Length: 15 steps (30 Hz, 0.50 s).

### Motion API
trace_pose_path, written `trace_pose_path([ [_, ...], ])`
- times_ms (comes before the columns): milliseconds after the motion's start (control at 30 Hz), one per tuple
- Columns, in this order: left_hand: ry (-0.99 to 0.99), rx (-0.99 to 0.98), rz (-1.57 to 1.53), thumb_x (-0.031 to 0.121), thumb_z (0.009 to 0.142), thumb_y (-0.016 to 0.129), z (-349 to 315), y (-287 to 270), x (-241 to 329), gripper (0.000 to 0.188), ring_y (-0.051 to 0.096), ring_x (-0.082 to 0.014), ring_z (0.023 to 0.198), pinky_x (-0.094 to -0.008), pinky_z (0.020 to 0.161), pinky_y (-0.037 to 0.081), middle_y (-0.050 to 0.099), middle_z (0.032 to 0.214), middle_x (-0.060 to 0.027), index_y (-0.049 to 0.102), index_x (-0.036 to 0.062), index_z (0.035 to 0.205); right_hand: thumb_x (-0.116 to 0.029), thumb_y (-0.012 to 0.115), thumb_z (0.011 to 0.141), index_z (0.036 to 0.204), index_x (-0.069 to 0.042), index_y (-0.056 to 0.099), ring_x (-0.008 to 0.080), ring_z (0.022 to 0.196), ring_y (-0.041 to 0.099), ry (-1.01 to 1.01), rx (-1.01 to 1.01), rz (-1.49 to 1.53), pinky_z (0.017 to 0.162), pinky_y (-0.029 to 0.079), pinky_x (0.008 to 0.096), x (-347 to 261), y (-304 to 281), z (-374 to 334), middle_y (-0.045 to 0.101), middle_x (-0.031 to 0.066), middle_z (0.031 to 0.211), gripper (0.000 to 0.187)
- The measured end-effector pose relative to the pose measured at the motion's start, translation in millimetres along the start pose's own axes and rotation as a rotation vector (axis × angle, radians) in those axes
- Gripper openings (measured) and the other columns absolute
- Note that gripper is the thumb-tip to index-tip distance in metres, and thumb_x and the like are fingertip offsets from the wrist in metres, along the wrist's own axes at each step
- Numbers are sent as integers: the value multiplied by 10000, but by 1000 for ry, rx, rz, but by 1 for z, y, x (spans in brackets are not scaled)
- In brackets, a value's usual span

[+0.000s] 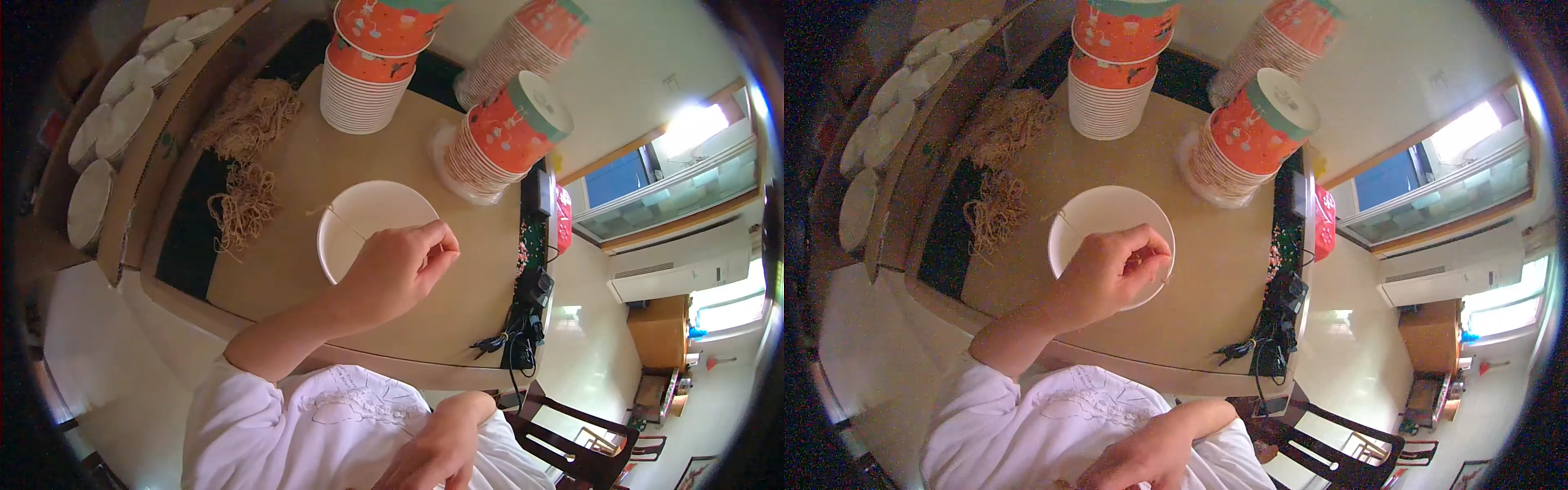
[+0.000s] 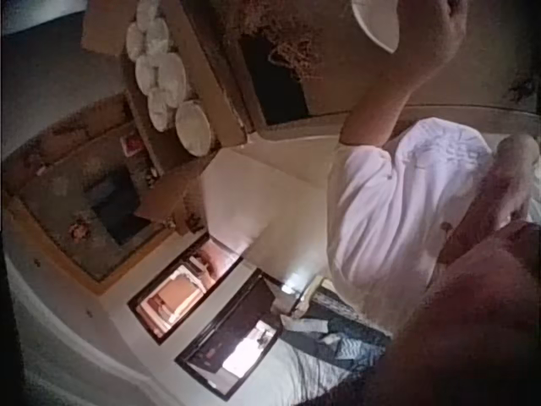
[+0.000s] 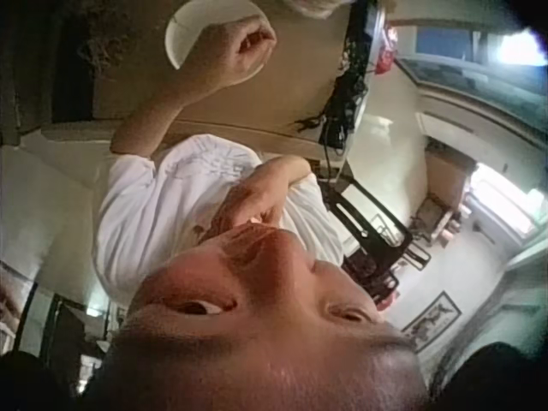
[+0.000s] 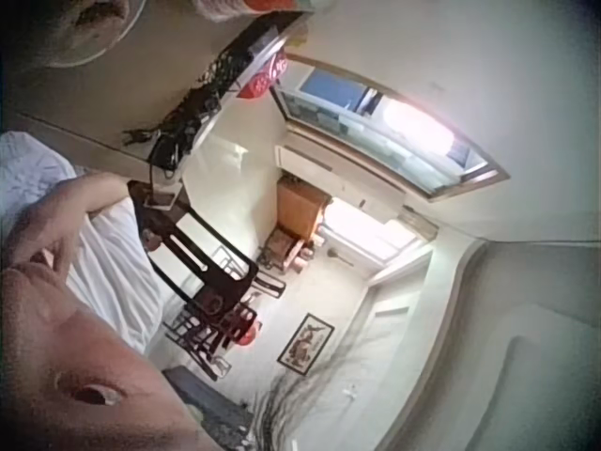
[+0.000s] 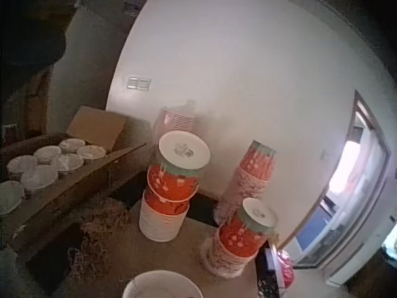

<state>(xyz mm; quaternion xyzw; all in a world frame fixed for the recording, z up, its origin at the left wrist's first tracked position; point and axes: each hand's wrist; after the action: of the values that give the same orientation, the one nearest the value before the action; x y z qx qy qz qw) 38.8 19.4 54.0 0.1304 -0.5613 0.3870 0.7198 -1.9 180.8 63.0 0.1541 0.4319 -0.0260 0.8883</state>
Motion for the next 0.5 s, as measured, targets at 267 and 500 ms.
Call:
trace_pose_path([
  [267, -19, -25, -28, 104, 853, 602, -1, 0, 2, 82, 622, -259, 578, -350, 543, 473, 625, 659, -120, 572, 32, 827, -317, 529, 926, 1192, 39, 510, 440, 1108, 508, -193, 78, -79, 917, 432, 514, -5, -2, 10, 516, 276, 1188, 445],
  [500, -33, -68, -51, 41, 830, 595, 4, 1, 13, 67, 626, -256, 647, -354, 575, 478, 616, 728, -113, 560, 24, 885, -364, 567, 900, 1271, 9, 447, 452, 1153, 482, -105, 44, -158, 938, 420, 512, -4, 4, 1, 507, 242, 1241, 539],
])
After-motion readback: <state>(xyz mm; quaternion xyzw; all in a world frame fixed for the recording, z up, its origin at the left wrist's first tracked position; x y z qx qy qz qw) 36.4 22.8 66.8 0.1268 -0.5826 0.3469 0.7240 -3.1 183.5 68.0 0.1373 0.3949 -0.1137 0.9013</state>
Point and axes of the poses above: each hand's wrist, its own z-axis towards the middle knuckle, its own y-axis out of the palm, x = y × z
